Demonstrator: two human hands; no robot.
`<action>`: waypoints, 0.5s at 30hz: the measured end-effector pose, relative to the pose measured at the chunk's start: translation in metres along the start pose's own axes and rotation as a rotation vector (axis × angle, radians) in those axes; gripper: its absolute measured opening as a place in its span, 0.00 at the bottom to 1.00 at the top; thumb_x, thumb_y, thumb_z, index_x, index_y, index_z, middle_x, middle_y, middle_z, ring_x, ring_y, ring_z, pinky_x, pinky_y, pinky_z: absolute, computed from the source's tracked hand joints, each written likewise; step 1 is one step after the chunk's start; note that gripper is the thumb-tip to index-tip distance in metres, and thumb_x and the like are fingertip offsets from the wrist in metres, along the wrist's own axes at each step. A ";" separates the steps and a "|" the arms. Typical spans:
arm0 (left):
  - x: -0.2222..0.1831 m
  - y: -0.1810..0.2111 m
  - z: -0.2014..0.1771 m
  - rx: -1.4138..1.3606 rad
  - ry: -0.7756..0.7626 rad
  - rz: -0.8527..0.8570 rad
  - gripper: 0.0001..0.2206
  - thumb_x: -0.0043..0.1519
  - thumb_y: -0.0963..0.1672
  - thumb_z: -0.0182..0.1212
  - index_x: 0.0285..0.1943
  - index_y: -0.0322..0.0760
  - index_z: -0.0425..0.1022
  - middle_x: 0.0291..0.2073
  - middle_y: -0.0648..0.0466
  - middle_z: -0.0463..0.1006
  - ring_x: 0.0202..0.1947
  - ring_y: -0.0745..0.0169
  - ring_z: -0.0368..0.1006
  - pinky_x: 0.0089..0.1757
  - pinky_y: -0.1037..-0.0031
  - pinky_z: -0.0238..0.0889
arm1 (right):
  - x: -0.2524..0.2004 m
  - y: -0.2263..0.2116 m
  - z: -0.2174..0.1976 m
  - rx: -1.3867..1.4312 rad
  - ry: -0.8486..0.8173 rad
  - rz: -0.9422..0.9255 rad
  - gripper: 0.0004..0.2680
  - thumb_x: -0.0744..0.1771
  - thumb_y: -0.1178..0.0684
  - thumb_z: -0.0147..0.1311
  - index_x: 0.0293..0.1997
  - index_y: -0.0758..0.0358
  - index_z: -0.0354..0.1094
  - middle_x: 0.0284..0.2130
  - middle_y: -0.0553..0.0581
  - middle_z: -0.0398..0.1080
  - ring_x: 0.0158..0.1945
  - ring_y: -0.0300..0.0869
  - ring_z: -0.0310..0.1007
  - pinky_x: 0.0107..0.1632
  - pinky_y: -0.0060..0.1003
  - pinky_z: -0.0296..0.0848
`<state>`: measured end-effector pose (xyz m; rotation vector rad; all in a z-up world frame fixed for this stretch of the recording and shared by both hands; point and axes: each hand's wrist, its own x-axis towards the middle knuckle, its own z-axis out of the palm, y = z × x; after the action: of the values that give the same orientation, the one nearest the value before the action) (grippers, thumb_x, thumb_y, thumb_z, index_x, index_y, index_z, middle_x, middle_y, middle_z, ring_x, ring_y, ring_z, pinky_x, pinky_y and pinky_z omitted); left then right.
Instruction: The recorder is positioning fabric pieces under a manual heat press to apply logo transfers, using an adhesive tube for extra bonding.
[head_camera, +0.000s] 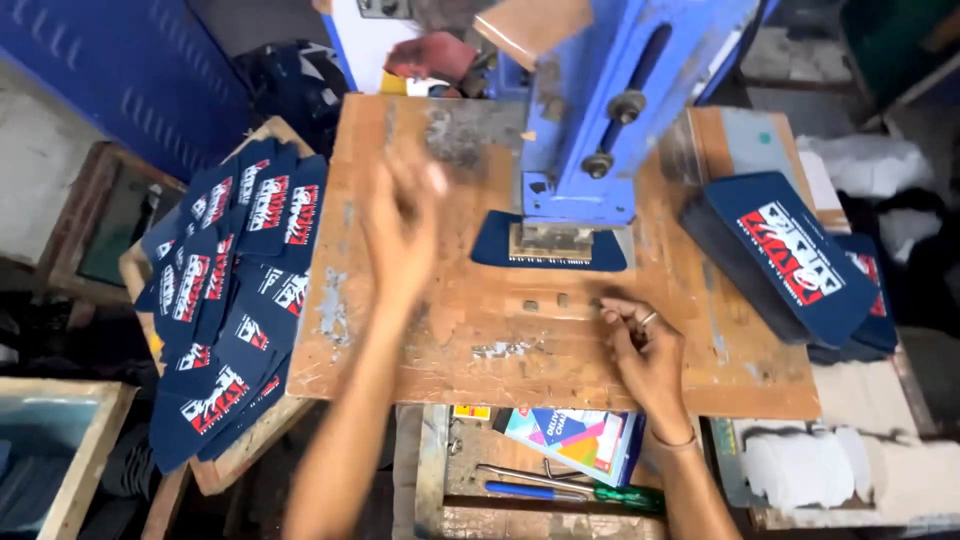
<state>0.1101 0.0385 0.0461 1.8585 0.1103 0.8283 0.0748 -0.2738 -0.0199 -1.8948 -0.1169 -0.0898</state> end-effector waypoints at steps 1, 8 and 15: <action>0.037 0.020 -0.006 -0.011 0.131 0.182 0.12 0.73 0.45 0.62 0.56 0.32 0.70 0.41 0.49 0.73 0.42 0.61 0.70 0.44 0.71 0.64 | -0.001 -0.005 -0.001 0.015 -0.020 -0.031 0.07 0.69 0.58 0.54 0.50 0.66 0.75 0.27 0.45 0.73 0.24 0.26 0.64 0.26 0.23 0.63; 0.206 -0.015 -0.037 -0.144 0.284 0.381 0.13 0.76 0.46 0.62 0.59 0.30 0.69 0.45 0.49 0.77 0.45 0.58 0.74 0.48 0.70 0.65 | -0.001 0.013 -0.003 -0.058 -0.013 -0.062 0.06 0.69 0.59 0.56 0.49 0.65 0.77 0.24 0.47 0.71 0.23 0.27 0.60 0.26 0.24 0.59; 0.239 -0.017 -0.069 -0.311 0.250 0.379 0.11 0.77 0.45 0.62 0.56 0.30 0.70 0.40 0.51 0.73 0.39 0.62 0.71 0.42 0.72 0.62 | 0.005 -0.007 -0.001 -0.017 -0.030 -0.045 0.06 0.67 0.58 0.55 0.46 0.65 0.76 0.27 0.45 0.75 0.25 0.27 0.69 0.24 0.26 0.66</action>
<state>0.2556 0.2042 0.1631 1.4958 -0.2117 1.2625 0.0785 -0.2726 -0.0119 -1.9116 -0.1796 -0.0934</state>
